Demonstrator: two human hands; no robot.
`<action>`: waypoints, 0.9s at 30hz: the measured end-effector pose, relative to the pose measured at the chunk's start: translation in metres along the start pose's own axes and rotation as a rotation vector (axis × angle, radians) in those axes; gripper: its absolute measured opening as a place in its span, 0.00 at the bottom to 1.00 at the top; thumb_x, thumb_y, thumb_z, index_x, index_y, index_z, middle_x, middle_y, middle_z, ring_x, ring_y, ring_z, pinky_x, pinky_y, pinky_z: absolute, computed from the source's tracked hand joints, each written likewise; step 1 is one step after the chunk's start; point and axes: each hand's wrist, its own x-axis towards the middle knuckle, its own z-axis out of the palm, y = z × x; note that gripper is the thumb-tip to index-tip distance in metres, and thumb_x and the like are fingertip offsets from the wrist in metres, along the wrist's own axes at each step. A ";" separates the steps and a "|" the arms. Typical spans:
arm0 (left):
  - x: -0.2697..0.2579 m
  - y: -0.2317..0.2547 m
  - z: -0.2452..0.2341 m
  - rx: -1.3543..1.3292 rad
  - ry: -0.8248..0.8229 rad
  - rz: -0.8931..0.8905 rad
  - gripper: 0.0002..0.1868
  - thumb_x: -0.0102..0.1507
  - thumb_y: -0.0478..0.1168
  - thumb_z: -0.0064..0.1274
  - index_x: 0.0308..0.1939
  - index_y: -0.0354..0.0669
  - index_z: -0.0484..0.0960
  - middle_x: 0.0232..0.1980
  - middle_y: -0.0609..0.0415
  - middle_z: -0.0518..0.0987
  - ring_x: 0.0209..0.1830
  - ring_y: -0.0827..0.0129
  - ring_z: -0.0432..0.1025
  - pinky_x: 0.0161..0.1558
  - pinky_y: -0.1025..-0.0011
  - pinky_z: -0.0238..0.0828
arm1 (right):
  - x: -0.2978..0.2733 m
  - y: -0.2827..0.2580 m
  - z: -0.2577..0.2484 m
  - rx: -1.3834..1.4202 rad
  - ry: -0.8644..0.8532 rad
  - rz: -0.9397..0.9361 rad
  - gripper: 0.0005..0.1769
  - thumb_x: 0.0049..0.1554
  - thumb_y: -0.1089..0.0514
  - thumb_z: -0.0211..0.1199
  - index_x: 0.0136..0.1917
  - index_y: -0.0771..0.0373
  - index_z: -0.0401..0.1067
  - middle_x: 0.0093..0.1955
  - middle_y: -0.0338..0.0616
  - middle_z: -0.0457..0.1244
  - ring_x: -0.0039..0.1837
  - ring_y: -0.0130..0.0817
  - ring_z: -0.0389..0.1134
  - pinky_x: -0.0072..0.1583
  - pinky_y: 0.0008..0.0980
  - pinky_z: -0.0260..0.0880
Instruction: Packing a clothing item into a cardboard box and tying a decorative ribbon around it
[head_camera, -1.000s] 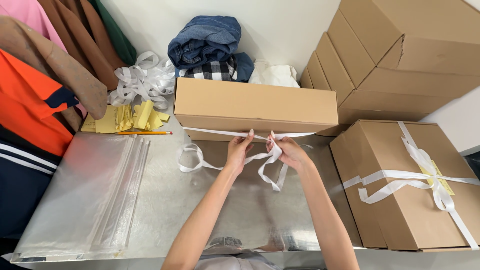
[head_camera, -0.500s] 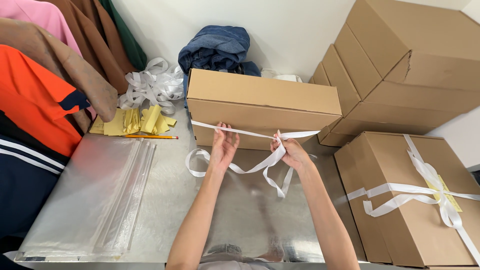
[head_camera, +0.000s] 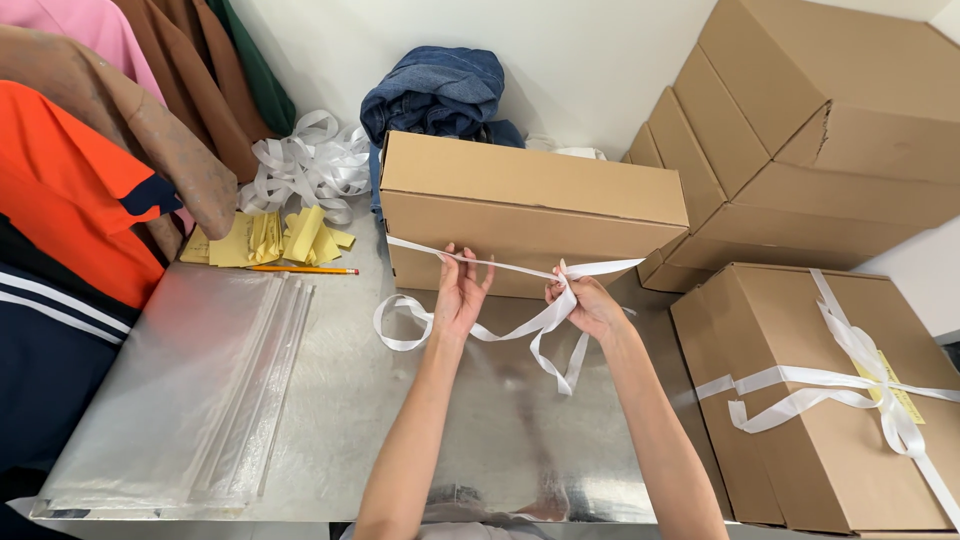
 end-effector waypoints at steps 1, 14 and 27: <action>0.003 -0.001 -0.004 0.000 0.001 -0.001 0.13 0.68 0.52 0.50 0.56 0.61 0.79 0.52 0.69 0.79 0.56 0.80 0.75 0.68 0.48 0.67 | 0.003 0.001 -0.003 0.001 0.001 0.001 0.08 0.62 0.68 0.58 0.54 0.75 0.70 0.44 0.46 0.62 0.39 0.20 0.66 0.50 0.24 0.74; 0.000 -0.010 -0.009 0.507 0.118 0.012 0.09 0.65 0.48 0.59 0.48 0.60 0.79 0.45 0.71 0.80 0.45 0.85 0.73 0.57 0.73 0.73 | 0.002 0.004 -0.004 -0.181 0.034 -0.025 0.10 0.62 0.59 0.62 0.54 0.68 0.74 0.47 0.43 0.66 0.44 0.25 0.69 0.57 0.36 0.73; -0.037 -0.029 0.041 0.887 -0.002 -0.194 0.14 0.58 0.43 0.70 0.46 0.45 0.87 0.36 0.59 0.82 0.38 0.75 0.81 0.50 0.71 0.80 | -0.041 -0.007 0.055 -0.505 0.217 -0.250 0.17 0.55 0.52 0.75 0.47 0.68 0.78 0.39 0.39 0.64 0.42 0.25 0.68 0.56 0.30 0.72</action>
